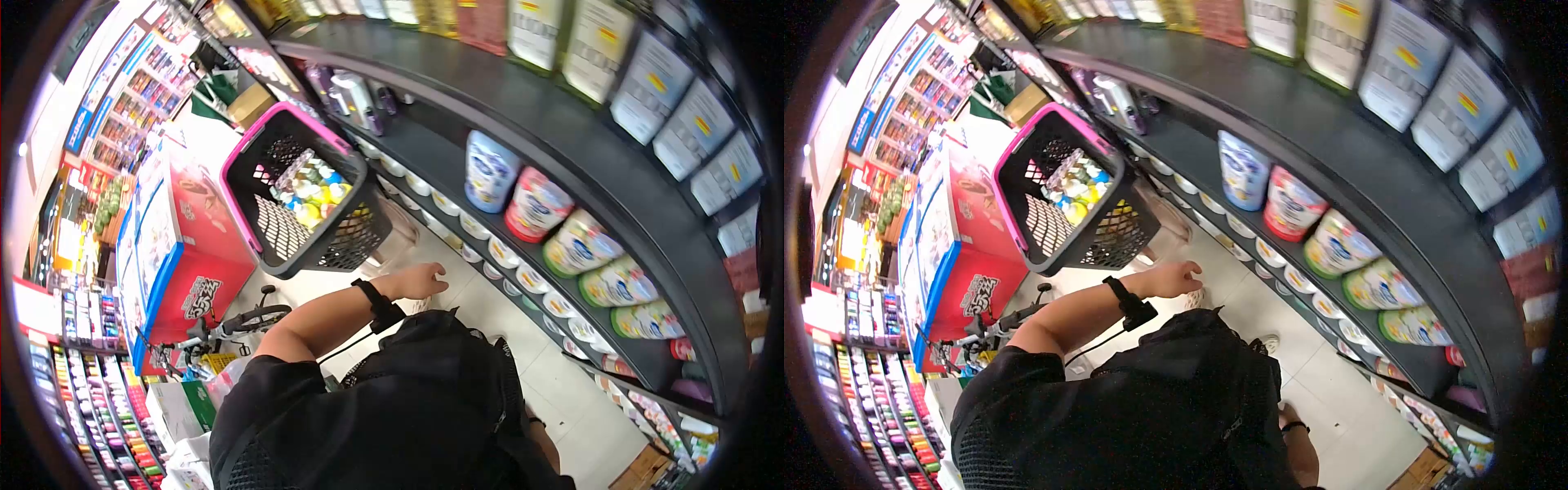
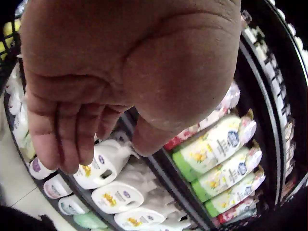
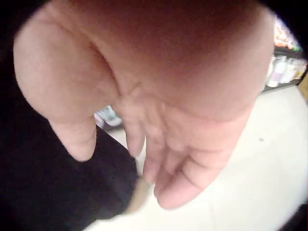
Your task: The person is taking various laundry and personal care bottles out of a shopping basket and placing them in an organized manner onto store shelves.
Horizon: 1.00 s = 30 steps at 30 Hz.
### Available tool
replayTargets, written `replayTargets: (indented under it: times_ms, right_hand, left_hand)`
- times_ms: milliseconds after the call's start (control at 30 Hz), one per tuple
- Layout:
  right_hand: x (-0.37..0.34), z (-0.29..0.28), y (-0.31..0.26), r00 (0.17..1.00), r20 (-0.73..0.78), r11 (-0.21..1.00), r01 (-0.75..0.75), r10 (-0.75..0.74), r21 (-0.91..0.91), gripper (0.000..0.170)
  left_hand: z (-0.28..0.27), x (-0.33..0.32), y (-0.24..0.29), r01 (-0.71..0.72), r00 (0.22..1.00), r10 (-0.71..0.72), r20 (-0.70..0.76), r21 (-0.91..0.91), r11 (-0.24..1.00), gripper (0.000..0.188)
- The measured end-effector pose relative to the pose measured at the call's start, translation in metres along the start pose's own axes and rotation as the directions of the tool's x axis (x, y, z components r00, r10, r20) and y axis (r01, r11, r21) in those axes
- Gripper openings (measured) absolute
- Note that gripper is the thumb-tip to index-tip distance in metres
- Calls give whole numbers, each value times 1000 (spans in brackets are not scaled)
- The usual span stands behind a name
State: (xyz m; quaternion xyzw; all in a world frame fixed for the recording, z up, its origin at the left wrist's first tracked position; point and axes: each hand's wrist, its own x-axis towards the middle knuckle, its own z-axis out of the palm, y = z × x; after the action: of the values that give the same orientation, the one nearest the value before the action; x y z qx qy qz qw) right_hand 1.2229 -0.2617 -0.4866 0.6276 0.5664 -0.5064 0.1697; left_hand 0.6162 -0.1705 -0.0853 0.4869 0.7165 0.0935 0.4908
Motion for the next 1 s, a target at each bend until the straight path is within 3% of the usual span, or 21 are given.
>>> replayTargets:
  times_ms: [67,133,200,233,267,300,333,367,433,500,567,600,700,733,767,800,867,1000]
  right_hand:
    - [-11,3,-12,995,100,988,-4,20,-152,35]
    - [17,14,2,978,154,903,193,-144,-385,33]
    - [41,16,-6,910,217,676,410,-354,-613,31]
    - [48,17,-13,832,245,479,498,-497,-723,30]
    - [60,-3,-72,956,136,853,294,-261,-431,32]
    - [50,-18,-141,997,55,999,49,-48,-17,34]
    - [34,-33,-200,999,22,956,-43,38,291,36]
    - [14,-45,-252,999,9,895,-46,47,444,38]
    - [-16,-60,-352,989,-145,860,65,11,506,34]
    - [-36,-66,-418,978,-201,861,151,-59,485,38]
    - [-55,-60,-456,961,-223,876,247,-165,414,40]
    - [-62,-59,-464,950,-226,882,289,-216,373,41]
    - [-55,-55,-437,947,-68,931,320,-313,177,41]
    - [-65,-49,-431,942,-116,935,329,-315,132,42]
    - [-71,-40,-428,988,-137,974,100,-73,204,42]
    - [-79,-37,-414,990,-140,974,13,19,225,43]
    - [-94,-29,-381,971,-138,950,-153,196,271,43]
    - [-125,-4,-337,939,-104,913,-286,327,290,43]
  left_hand:
    - [-29,-12,-25,-56,998,56,-1,-154,987,46]
    - [-71,-40,-33,-117,990,137,36,-335,935,41]
    - [-114,-59,-52,-198,970,241,26,-488,850,37]
    - [-135,-67,-69,-244,955,295,6,-547,801,35]
    - [-156,-75,-86,-268,958,280,-63,-545,795,33]
    - [-178,-80,-102,-296,954,266,-135,-535,791,31]
    - [-199,-79,-121,-276,956,191,-223,-461,843,34]
    - [-218,-77,-140,-241,942,120,-312,-385,891,36]
    - [-255,-74,-182,12,918,-7,-397,12,1000,39]
    - [-277,-63,-219,133,935,-52,-352,212,968,46]
    - [-278,-39,-265,127,941,-36,-337,250,960,42]
    - [-283,-36,-256,135,967,-59,-247,304,943,40]
    - [-263,14,-311,190,980,-144,-140,417,889,48]
    - [-255,24,-323,169,986,-149,-81,476,863,47]
    - [-251,30,-329,196,974,-226,-4,512,836,47]
    - [-249,29,-326,226,952,-299,65,507,832,45]
    - [-229,34,-350,263,947,-321,12,548,794,38]
    - [-214,31,-356,326,942,-318,-106,507,798,29]
